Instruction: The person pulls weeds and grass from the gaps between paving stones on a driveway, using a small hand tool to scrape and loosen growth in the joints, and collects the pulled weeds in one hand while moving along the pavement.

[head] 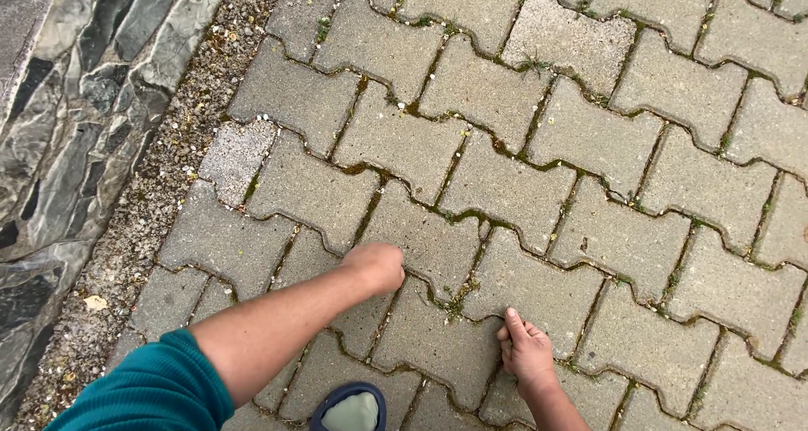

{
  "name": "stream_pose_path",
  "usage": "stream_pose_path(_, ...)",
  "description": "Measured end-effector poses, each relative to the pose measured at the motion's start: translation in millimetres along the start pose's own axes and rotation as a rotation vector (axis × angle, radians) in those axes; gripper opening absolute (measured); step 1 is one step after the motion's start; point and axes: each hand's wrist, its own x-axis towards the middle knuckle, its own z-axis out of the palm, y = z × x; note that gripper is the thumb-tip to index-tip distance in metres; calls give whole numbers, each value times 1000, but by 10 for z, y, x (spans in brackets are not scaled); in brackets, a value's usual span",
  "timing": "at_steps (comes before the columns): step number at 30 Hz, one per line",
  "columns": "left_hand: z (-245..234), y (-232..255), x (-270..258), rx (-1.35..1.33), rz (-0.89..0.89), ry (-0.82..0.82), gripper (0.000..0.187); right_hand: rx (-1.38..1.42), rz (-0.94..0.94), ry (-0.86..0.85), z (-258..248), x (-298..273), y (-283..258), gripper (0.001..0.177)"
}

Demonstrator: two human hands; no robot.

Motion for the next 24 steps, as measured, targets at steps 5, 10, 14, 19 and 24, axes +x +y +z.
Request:
stream_pose_path(5,-95,164,-85,71,-85,-72,25,-2,20,-32,-33,71,70,46)
stream_pose_path(10,-105,238,-159,193,1,-89,20,-1,44,-40,-70,170,48,46)
stream_pose_path(14,-111,132,-253,-209,192,120,24,-20,26,-32,-45,119,109,46)
stream_pose_path(19,314,-140,0,-145,192,284,28,-9,13,-60,-91,159,99,46)
stream_pose_path(24,895,-115,419,212,271,557,49,2,-12,-58,-71,113,78,46)
